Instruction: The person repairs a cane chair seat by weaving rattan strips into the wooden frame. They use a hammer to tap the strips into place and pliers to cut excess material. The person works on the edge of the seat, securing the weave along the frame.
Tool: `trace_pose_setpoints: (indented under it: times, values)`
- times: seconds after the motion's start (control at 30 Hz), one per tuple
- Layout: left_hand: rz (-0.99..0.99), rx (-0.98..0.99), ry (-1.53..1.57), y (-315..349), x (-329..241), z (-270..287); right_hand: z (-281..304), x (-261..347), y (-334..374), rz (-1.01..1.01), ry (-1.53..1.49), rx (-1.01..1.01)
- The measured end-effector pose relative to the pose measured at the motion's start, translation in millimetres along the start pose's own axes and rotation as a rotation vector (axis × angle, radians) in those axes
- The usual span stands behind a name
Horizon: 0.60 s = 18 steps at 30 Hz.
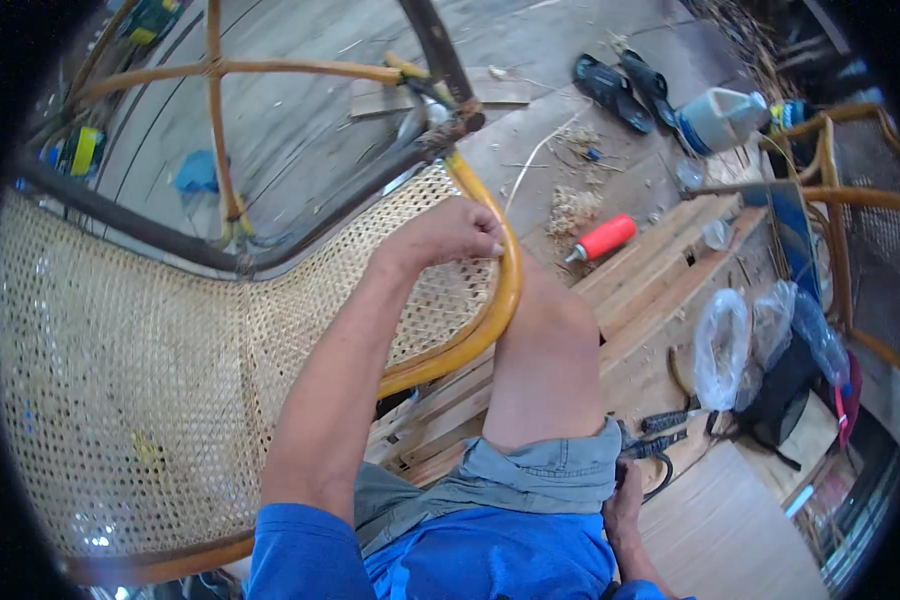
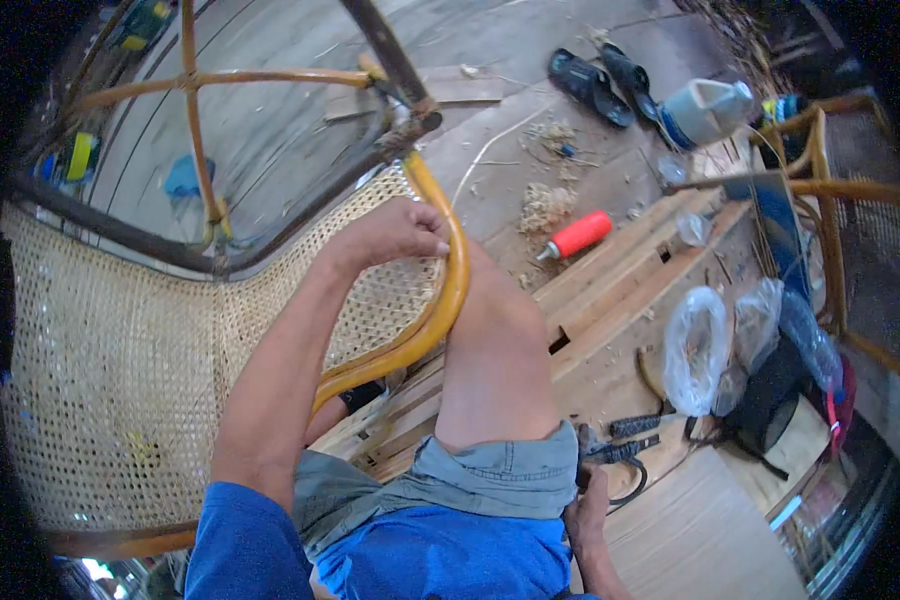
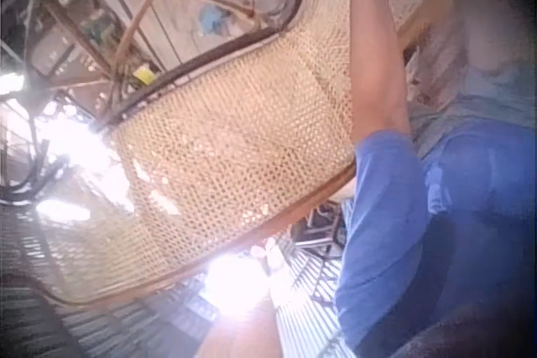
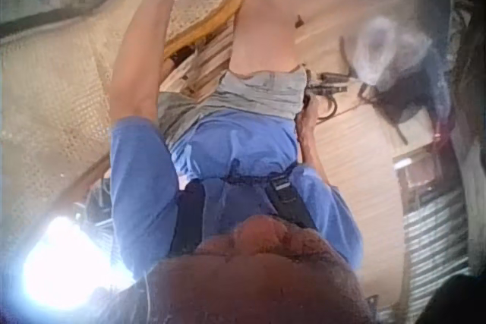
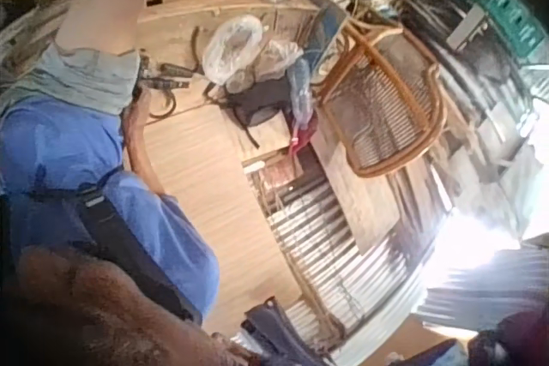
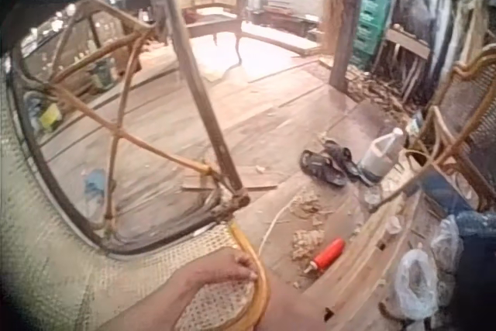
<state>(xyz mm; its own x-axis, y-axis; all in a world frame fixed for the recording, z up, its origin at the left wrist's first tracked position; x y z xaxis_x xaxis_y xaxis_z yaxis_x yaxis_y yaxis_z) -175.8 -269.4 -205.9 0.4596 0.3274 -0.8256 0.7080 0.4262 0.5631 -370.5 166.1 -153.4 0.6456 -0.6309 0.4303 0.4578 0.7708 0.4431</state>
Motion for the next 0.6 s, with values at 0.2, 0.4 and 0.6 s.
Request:
trace_pose_setpoints:
  times: [0.2,0.4,0.6]
  values:
    - [-0.056,-0.108,0.150,1.7,15.6,-4.4,73.5,16.6,-43.7,0.081,-0.083,-0.159]
    - [-0.038,-0.160,0.148,8.5,13.0,-7.9,123.8,96.3,-167.0,0.217,-0.248,0.408]
    - [-0.033,-0.188,0.186,9.3,13.7,-8.9,96.8,166.6,-230.8,0.706,0.229,0.442]
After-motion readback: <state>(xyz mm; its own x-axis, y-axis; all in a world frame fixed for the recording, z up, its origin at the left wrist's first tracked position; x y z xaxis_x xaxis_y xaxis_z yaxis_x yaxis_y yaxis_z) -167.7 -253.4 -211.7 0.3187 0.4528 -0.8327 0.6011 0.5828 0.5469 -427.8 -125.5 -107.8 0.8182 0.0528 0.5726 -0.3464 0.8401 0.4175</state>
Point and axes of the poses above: each hand's wrist, its own y-axis away from the middle knuckle, its own z-axis out of the back of the hand, x = y × z, the point moved 1 cm from there along -y, towards the middle knuckle, and after that the axes turned 10 degrees about y, right-handed, at the moved point
